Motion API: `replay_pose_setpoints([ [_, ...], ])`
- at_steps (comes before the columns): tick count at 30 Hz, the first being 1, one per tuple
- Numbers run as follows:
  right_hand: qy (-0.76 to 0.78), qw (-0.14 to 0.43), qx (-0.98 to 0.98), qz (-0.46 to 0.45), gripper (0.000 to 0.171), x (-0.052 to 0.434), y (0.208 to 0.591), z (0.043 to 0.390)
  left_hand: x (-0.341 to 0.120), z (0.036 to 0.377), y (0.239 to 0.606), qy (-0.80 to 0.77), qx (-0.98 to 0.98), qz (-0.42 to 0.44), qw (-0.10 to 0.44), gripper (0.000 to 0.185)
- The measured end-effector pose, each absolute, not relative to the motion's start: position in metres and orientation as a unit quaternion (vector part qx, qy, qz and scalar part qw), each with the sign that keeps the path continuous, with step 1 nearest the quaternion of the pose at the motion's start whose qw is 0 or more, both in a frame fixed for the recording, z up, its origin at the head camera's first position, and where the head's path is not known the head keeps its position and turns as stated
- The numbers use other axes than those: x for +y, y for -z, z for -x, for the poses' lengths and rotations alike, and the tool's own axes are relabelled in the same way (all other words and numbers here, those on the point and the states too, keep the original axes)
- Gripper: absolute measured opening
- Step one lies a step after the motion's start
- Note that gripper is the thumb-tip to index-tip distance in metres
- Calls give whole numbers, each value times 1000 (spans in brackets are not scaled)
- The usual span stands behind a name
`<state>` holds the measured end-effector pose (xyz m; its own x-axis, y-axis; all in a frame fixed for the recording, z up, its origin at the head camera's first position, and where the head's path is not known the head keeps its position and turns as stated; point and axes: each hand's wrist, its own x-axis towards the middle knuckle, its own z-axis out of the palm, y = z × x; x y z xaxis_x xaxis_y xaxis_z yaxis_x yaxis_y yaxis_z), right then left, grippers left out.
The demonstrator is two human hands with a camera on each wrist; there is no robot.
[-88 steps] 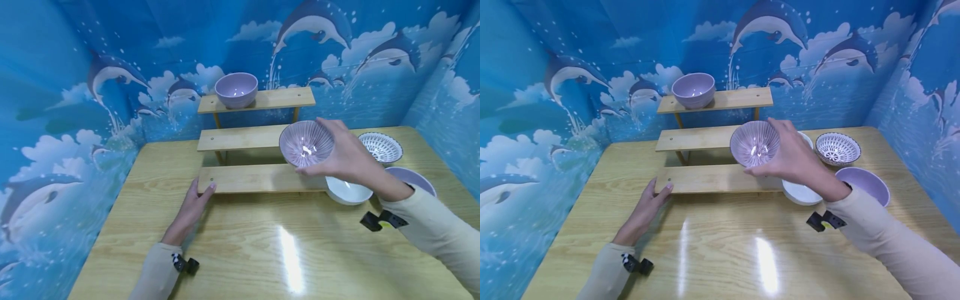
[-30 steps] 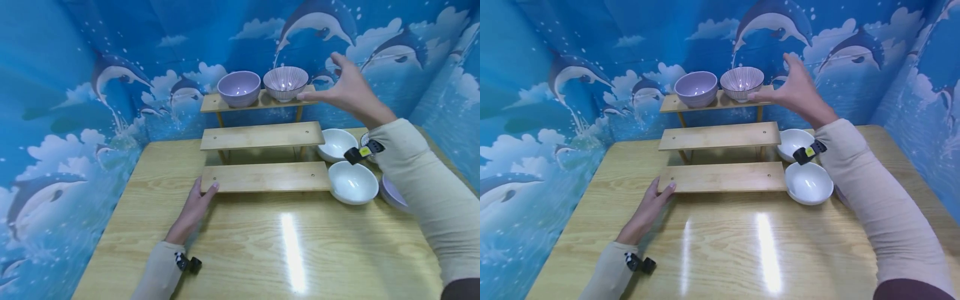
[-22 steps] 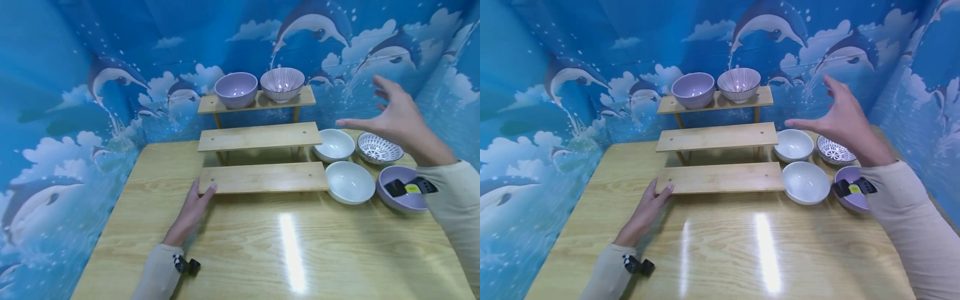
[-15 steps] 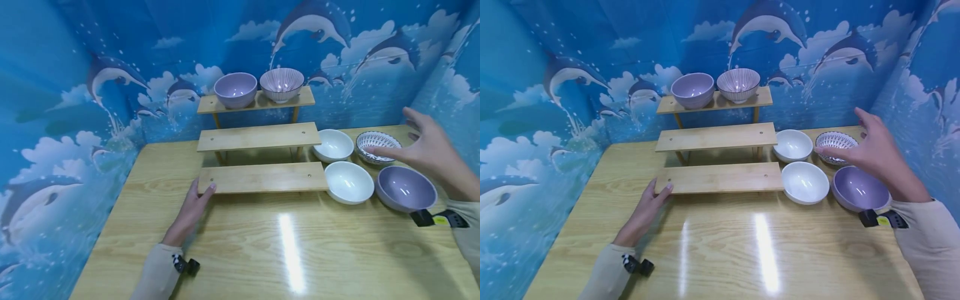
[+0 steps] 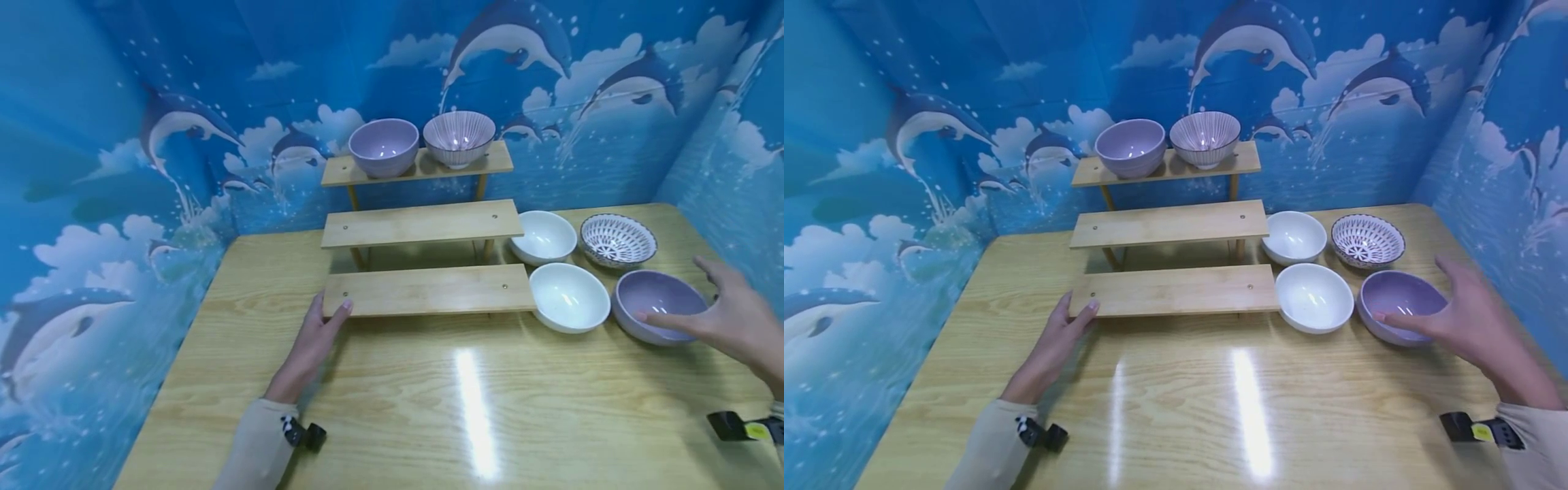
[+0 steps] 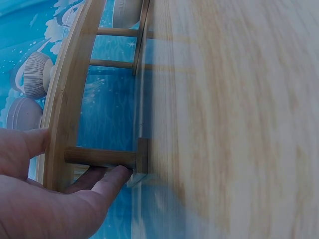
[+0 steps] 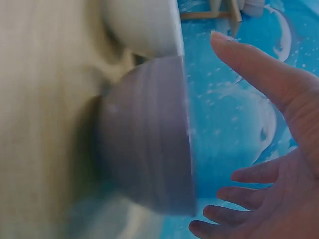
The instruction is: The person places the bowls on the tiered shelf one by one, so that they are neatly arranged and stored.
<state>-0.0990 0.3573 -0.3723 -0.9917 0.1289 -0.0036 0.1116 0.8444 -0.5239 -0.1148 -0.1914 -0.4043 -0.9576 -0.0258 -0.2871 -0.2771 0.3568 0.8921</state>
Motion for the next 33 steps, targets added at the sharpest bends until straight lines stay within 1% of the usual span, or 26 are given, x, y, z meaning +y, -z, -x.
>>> replay_pose_setpoints([
  [4, -288, 9, -956, 61, 123, 360, 387, 93, -190, 115, 404, -563, 814, 94, 106, 83],
  [9, -326, 7, -943, 64, 124, 359, 399, 87, -190, 115, 403, -565, 813, 98, 106, 82],
  [18, -346, 35, -934, 85, 120, 358, 407, 87, -190, 116, 403, -567, 811, 96, 104, 81],
  [23, -350, 39, -931, 98, 119, 358, 403, 86, -190, 115, 404, -565, 813, 94, 106, 81],
  [26, -347, 51, -930, 108, 118, 361, 399, 87, -190, 115, 405, -564, 814, 94, 105, 81],
  [30, -349, 74, -929, 102, 116, 360, 381, 89, -189, 115, 404, -564, 814, 98, 102, 80],
  [33, -340, 75, -933, 94, 116, 354, 362, 91, -189, 116, 404, -562, 814, 100, 104, 80],
])
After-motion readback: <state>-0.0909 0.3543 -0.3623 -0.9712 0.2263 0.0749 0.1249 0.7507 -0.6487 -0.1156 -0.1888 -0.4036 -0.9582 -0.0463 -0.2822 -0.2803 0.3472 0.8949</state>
